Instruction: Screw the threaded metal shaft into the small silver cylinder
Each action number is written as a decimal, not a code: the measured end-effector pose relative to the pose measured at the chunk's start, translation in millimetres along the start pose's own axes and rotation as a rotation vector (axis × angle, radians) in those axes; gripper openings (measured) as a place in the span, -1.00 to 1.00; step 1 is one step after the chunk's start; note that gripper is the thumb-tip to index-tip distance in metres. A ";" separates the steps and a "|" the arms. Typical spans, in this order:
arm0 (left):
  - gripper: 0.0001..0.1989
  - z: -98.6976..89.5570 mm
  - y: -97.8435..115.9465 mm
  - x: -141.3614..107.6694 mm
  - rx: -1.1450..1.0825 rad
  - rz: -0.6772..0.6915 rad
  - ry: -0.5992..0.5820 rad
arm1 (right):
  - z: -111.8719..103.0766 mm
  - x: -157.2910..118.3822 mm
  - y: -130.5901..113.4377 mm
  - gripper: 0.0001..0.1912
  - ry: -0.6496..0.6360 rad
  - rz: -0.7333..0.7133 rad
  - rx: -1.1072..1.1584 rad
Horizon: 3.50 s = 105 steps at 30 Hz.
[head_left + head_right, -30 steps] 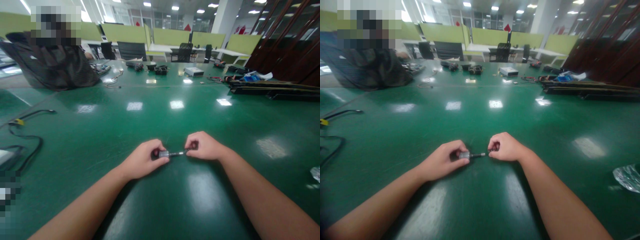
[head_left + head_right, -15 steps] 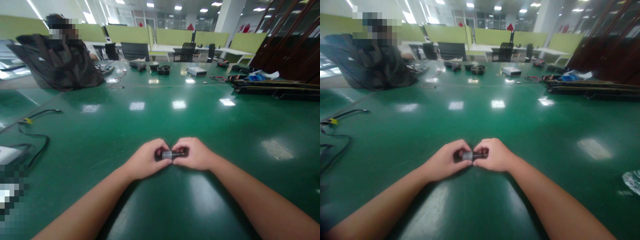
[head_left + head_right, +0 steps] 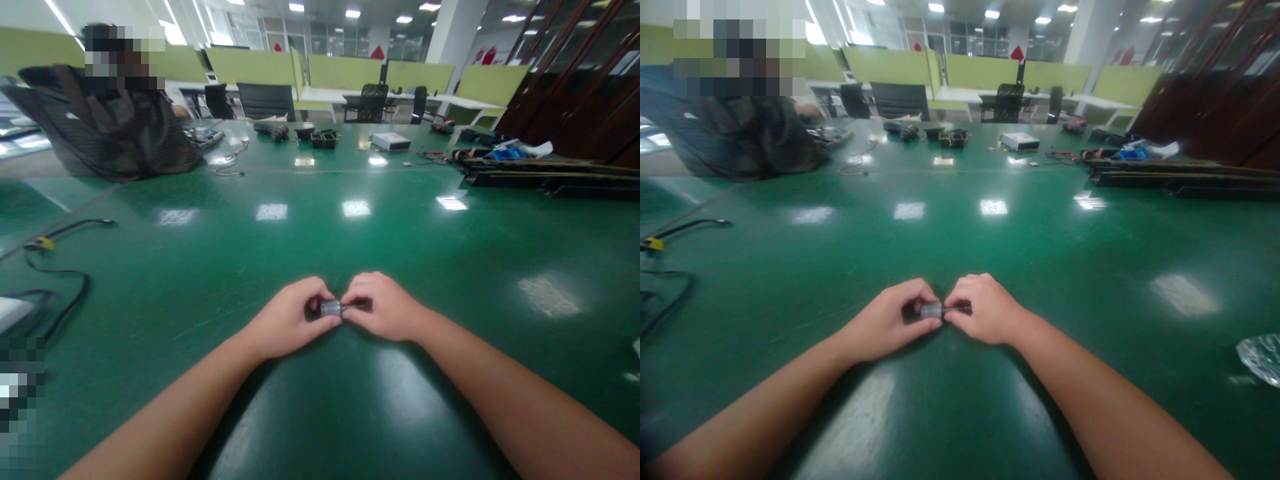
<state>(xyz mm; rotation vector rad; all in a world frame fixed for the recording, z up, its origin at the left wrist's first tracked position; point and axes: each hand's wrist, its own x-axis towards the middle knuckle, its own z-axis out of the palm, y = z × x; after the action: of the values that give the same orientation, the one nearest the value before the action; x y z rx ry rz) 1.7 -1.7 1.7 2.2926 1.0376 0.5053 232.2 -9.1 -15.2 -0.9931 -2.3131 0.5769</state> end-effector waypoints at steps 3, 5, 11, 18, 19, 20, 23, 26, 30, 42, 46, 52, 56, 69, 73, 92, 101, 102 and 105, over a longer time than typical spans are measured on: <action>-0.79 -0.3 0.9 0.2 -0.004 -0.004 -0.004 | -0.2 -0.4 0.9 -0.95 -0.002 -0.013 -0.001; -0.80 -0.4 1.3 0.1 -0.008 -0.005 -0.003 | -0.2 -0.8 1.1 -0.95 -0.003 -0.017 -0.001; -0.80 0.1 0.3 -0.6 -0.017 0.008 -0.001 | -1.6 -1.9 0.4 -0.96 -0.001 0.000 0.000; -0.79 0.2 0.1 -0.1 -0.017 0.020 -0.002 | -5.4 -3.2 1.4 -0.95 -0.015 -0.006 -0.004; -0.79 0.0 0.2 -0.1 -0.017 0.025 -0.002 | -5.7 -3.4 1.6 -0.95 -0.016 -0.007 -0.005; -0.79 -0.1 0.3 0.0 -0.017 0.028 -0.004 | -6.0 -3.5 1.9 -0.95 -0.016 -0.009 -0.006; -0.79 -0.7 0.8 0.1 -0.012 0.031 -0.007 | -6.6 -4.0 2.3 -0.95 -0.022 -0.017 -0.003; -0.79 -1.0 1.3 0.5 -0.017 0.031 -0.010 | -7.2 -4.7 2.7 -0.95 -0.027 -0.010 -0.001; -0.79 -0.9 1.3 0.9 -0.012 0.031 -0.009 | -8.4 -5.8 3.5 -0.95 -0.027 0.014 -0.005; -0.81 -1.0 0.2 0.4 -0.023 0.040 0.009 | -15.6 -7.2 8.9 -0.95 -0.029 0.023 -0.003; -0.81 -1.9 0.5 0.9 -0.021 0.048 0.011 | -17.8 -7.9 9.4 -0.95 -0.034 0.035 -0.001; -0.82 -2.1 1.1 0.8 -0.024 0.042 0.010 | -20.5 -8.3 11.7 -0.96 -0.038 0.038 0.002; -0.83 -2.2 -0.3 0.4 -0.019 0.048 0.009 | -25.7 -9.7 15.8 -0.95 -0.061 0.065 0.014; -0.82 -2.1 0.0 0.1 -0.016 0.040 0.005 | -35.4 -13.3 22.6 -0.95 -0.101 0.159 0.081; -0.82 -2.2 0.9 0.5 -0.011 0.036 0.008 | -33.1 -11.9 19.0 -0.94 -0.087 0.137 0.095; -0.78 -2.0 2.3 -1.4 -0.008 0.033 0.005 | -7.9 -4.7 -5.1 -0.73 -0.001 0.129 0.177; -0.80 -0.1 -0.4 -0.4 -0.045 0.026 0.028 | -4.0 -1.5 -3.8 -0.94 0.004 0.059 0.076; -0.79 0.0 -0.8 -0.5 -0.042 0.021 0.028 | -3.7 -1.4 -3.8 -0.94 0.005 0.058 0.076; -0.79 0.2 -1.0 -0.6 -0.037 0.006 0.027 | -2.6 -1.5 -3.1 -0.93 0.012 0.073 0.079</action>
<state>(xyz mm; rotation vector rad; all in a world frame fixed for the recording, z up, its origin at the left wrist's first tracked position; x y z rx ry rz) 0.9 -1.6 0.8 2.2629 1.0260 0.5546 233.1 -11.8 -12.0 -1.0442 -2.2334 0.6849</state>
